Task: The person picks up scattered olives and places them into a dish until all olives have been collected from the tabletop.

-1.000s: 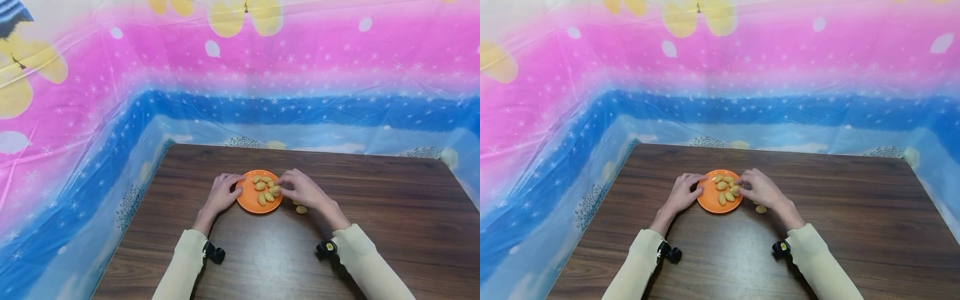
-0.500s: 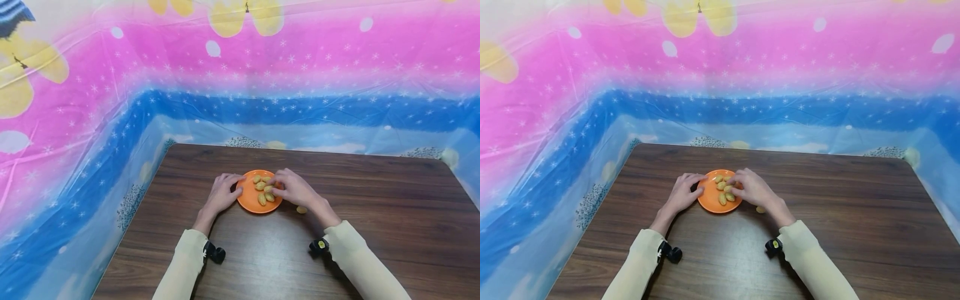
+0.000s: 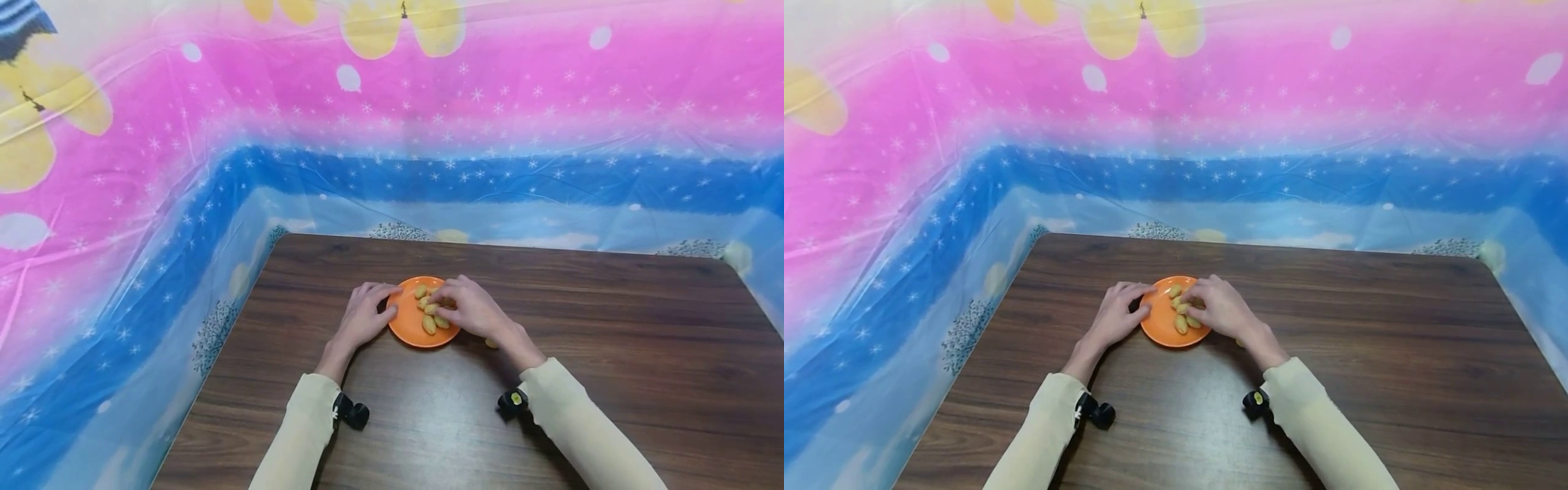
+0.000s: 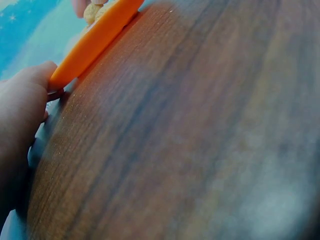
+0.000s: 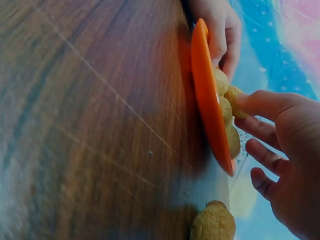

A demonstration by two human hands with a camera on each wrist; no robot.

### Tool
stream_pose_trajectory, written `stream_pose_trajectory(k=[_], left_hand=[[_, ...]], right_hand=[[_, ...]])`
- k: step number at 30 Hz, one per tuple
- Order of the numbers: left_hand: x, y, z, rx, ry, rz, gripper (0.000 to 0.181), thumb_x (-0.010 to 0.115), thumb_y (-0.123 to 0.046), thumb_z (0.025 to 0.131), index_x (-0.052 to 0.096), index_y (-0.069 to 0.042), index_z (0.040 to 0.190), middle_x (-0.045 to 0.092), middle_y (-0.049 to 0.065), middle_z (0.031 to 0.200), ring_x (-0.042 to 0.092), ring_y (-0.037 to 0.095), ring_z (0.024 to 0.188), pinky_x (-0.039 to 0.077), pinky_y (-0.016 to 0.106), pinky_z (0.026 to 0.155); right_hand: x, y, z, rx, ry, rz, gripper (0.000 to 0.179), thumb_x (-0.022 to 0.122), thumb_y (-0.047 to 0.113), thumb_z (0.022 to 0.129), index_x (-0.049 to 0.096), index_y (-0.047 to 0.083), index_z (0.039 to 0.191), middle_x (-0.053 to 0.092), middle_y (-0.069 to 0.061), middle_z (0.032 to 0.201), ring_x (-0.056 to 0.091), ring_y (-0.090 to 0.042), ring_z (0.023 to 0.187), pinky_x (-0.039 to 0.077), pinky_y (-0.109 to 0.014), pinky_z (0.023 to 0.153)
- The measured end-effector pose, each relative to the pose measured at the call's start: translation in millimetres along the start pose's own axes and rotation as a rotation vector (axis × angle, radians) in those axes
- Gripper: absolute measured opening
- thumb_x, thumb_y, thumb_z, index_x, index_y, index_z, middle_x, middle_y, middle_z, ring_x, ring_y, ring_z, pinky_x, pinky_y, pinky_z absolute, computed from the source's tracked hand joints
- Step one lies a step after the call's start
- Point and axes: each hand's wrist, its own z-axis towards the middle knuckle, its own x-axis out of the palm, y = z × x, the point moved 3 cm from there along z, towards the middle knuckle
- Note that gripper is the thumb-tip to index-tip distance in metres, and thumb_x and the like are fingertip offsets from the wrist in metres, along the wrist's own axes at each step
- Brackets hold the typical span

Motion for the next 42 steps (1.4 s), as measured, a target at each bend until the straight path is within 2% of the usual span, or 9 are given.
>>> stream_pose_trajectory(k=[8,17,24,32,42], left_hand=[[0.4,0.1,0.2,0.0,-0.003,-0.006,0.038,0.058,-0.033,0.097,0.063,-0.026,0.134,0.062,-0.005,0.135,0.047,0.02,0.127,0.032,0.049,0.113],[-0.4,0.6,0.2,0.004,-0.006,-0.009,0.038,0.058,-0.033,0.097,0.063,-0.026,0.134,0.062,-0.004,0.136,0.047,0.021,0.128,0.032,0.05,0.113],[-0.2,0.6,0.5,0.011,-0.012,-0.006,0.037,0.058,-0.032,0.097,0.064,-0.026,0.134,0.063,-0.003,0.135,0.048,0.021,0.127,0.032,0.05,0.113],[1.5,0.4,1.6,0.018,-0.011,0.005,0.037,0.059,-0.032,0.097,0.064,-0.025,0.134,0.063,-0.003,0.135,0.048,0.021,0.128,0.031,0.048,0.114],[1.2,1.4,-0.3,0.01,-0.014,-0.011,0.039,0.058,-0.033,0.097,0.063,-0.027,0.135,0.062,-0.004,0.136,0.047,0.021,0.128,0.033,0.049,0.112]], right_hand=[[5.4,0.3,1.0,0.028,0.0,-0.055,0.015,0.073,0.026,0.091,0.077,0.022,0.105,0.073,0.005,0.107,0.055,-0.018,0.092,0.043,-0.041,0.084],[-1.3,1.0,-4.0,0.058,-0.001,-0.015,0.016,0.072,0.024,0.092,0.077,0.021,0.106,0.072,0.004,0.108,0.054,-0.02,0.095,0.041,-0.044,0.089],[-12.6,0.3,-15.6,0.058,-0.029,-0.005,0.016,0.071,0.022,0.093,0.077,0.018,0.106,0.07,0.004,0.101,0.055,-0.022,0.094,0.042,-0.043,0.086],[-24.0,-5.6,-33.8,0.072,-0.05,0.001,0.016,0.071,0.021,0.093,0.076,0.016,0.107,0.072,0.001,0.103,0.056,-0.022,0.095,0.044,-0.04,0.083],[-25.3,-19.4,-53.1,0.13,-0.028,-0.024,0.022,0.071,0.026,0.093,0.074,0.017,0.112,0.07,0.002,0.107,0.056,-0.019,0.101,0.048,-0.041,0.085]])
